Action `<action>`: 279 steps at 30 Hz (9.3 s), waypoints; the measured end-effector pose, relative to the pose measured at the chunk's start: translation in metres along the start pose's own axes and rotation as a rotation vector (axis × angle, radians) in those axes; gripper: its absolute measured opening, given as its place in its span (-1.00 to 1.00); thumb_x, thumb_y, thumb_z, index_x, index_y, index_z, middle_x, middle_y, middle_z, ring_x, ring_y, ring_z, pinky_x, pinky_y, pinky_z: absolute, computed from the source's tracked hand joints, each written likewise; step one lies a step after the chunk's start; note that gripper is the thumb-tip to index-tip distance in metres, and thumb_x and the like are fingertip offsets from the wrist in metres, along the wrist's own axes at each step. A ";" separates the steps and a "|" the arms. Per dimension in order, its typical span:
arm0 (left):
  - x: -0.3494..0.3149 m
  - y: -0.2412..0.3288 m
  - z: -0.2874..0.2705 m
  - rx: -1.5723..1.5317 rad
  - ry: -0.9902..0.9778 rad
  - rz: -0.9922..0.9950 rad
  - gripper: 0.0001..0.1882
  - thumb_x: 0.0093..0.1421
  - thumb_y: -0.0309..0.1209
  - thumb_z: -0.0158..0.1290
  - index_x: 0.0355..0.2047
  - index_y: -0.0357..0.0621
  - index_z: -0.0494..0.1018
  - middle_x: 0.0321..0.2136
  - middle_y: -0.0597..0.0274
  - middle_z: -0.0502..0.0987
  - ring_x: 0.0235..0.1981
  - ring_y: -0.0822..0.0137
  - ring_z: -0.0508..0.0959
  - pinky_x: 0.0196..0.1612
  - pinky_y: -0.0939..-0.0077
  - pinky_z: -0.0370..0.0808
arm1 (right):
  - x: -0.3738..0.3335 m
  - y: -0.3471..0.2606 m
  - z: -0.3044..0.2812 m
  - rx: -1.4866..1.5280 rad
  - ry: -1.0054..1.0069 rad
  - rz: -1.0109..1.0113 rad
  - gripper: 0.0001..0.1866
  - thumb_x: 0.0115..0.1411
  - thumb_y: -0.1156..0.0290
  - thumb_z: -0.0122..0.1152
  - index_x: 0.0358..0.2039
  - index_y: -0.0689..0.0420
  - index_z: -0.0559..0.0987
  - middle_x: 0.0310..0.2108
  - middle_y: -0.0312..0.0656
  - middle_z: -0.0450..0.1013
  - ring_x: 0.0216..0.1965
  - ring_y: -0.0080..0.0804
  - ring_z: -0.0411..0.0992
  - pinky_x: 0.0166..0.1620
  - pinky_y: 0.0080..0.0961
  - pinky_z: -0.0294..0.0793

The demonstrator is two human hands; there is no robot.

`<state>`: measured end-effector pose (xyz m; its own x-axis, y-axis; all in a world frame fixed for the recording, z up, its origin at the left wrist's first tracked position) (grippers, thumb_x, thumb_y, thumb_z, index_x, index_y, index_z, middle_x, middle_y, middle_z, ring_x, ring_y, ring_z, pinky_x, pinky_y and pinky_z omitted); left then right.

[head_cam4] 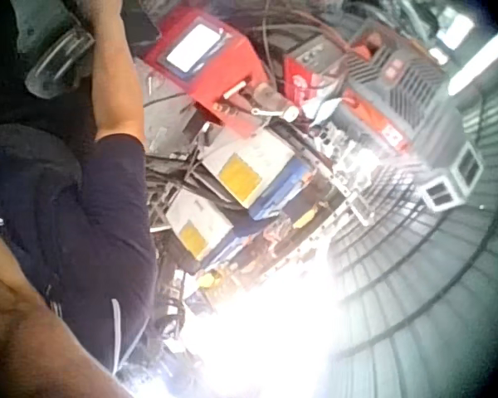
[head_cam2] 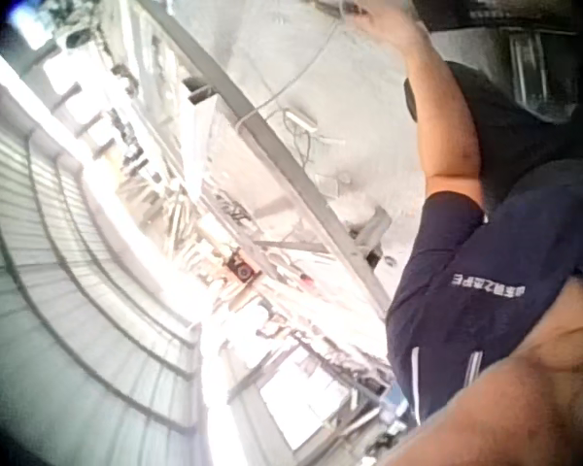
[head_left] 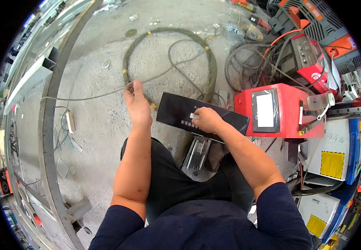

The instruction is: The person packs a black rectangular object into a cardboard box, places a foam insert on top, and closes the box. They then write on the box with a marker and move it to a pile of other boxes and materials.

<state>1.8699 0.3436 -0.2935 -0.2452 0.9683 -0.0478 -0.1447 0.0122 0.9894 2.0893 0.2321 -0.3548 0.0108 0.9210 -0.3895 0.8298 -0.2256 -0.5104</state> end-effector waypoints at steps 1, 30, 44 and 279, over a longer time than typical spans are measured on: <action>0.009 -0.001 -0.009 -0.008 0.040 0.017 -0.52 0.39 -0.08 -0.01 0.04 -0.29 0.34 -0.11 0.19 0.44 -0.08 0.35 0.39 0.07 0.44 0.32 | -0.006 -0.010 -0.007 0.029 0.040 -0.015 -0.66 0.08 0.22 0.23 -0.31 0.27 0.66 -0.27 0.13 0.57 -0.16 0.11 0.53 -0.03 -0.13 0.50; -0.091 0.169 -0.203 0.372 -0.349 0.230 -0.28 0.42 0.14 -0.32 0.25 -0.26 0.27 0.12 -0.02 0.45 0.14 0.14 0.45 0.20 0.21 0.31 | -0.013 -0.224 -0.032 -0.206 -0.296 -0.633 -0.62 0.01 0.10 0.27 -0.41 0.19 0.71 -0.42 0.09 0.59 -0.32 -0.01 0.58 -0.22 -0.16 0.55; -0.123 0.167 -0.073 1.560 -0.691 0.311 -0.30 -0.07 -0.03 0.36 -0.09 -0.33 0.46 -0.21 -0.13 0.54 -0.14 -0.14 0.53 -0.07 0.10 0.46 | -0.080 -0.033 -0.176 0.279 0.659 -0.100 -0.60 0.13 0.19 0.24 -0.14 0.24 0.60 -0.02 0.08 0.49 0.08 0.06 0.41 0.13 -0.07 0.37; -0.106 0.136 -0.166 0.317 -0.075 0.122 -0.75 0.41 -0.33 0.00 -0.39 -0.19 0.32 -0.46 0.10 0.62 -0.49 0.51 0.52 -0.41 0.61 0.45 | -0.086 -0.070 -0.069 0.927 0.443 -0.335 -0.87 0.16 0.52 0.27 -0.30 0.29 0.64 -0.50 -0.35 0.49 -0.45 -0.68 0.37 -0.34 -0.65 0.36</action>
<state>1.7168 0.2016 -0.1765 -0.1693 0.9829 0.0725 0.1894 -0.0397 0.9811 2.0693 0.1903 -0.2324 0.2177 0.9714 0.0946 0.0847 0.0777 -0.9934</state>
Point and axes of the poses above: each hand's wrist, its own x-axis towards the middle knuckle, its own z-axis out of the palm, y = z × x, the point moved 4 cm from there along x, towards the middle knuckle
